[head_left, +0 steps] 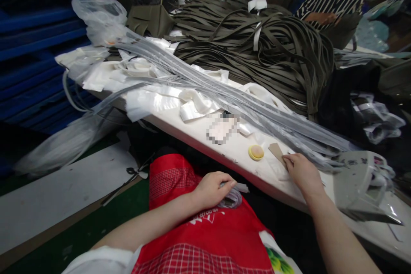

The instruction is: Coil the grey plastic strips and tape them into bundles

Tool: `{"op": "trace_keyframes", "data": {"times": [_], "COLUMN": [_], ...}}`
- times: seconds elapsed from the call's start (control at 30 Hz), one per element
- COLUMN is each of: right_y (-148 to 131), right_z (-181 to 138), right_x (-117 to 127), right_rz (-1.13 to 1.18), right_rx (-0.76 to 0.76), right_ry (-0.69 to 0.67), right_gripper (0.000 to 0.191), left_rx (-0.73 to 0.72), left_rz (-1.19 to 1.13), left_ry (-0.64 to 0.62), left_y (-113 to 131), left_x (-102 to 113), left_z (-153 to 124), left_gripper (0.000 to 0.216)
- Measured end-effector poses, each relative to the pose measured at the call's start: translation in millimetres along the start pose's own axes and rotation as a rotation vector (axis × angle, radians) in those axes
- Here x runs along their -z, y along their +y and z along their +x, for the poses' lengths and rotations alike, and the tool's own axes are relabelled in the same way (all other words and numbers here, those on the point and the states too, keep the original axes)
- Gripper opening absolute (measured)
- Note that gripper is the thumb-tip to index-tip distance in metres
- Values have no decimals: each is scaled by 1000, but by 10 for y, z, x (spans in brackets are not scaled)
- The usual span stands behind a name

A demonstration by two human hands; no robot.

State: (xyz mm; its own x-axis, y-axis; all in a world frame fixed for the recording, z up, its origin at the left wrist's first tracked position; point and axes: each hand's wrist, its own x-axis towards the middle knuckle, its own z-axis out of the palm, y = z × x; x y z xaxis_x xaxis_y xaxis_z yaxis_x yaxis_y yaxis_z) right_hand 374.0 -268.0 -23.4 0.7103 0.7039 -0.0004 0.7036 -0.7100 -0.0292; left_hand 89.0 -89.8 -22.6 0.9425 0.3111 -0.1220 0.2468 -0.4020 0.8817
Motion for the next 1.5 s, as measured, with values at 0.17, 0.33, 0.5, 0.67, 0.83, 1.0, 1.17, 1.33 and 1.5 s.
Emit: {"op": "trace_keyframes", "data": {"times": [0.17, 0.33, 0.5, 0.67, 0.83, 1.0, 1.17, 1.33, 1.5], "right_y": [-65, -48, -18, -88, -161, -209, -172, -135, -193], "right_z": [-76, -87, -73, -57, -47, -54, -35, 6, 96], "right_x": [46, 28, 8, 75, 144, 153, 153, 149, 100], "right_rz": [-59, -37, 51, 6, -53, -141, -127, -169, -253], "right_rx": [61, 69, -7, -62, -29, 19, -4, -7, -33], "right_ry": [36, 65, 62, 48, 22, 20, -1, -28, -36], "right_gripper": [30, 32, 30, 32, 31, 31, 36, 37, 26], "left_rx": [-10, -12, -3, -19, -8, 7, -2, -2, -6], "left_rz": [-2, 0, 2, 0, -8, -25, -22, -16, -18], "left_ry": [-9, -9, -15, -5, 4, 7, 0, -2, 1], "left_y": [-5, -4, -19, -18, -2, 3, -1, -19, -28], "left_x": [3, 6, -6, -16, -2, 14, 35, 43, 34], "left_z": [4, 14, 22, 22, 12, 12, 13, 12, 4], "left_gripper": [34, 34, 33, 31, 32, 31, 31, 31, 32]}}
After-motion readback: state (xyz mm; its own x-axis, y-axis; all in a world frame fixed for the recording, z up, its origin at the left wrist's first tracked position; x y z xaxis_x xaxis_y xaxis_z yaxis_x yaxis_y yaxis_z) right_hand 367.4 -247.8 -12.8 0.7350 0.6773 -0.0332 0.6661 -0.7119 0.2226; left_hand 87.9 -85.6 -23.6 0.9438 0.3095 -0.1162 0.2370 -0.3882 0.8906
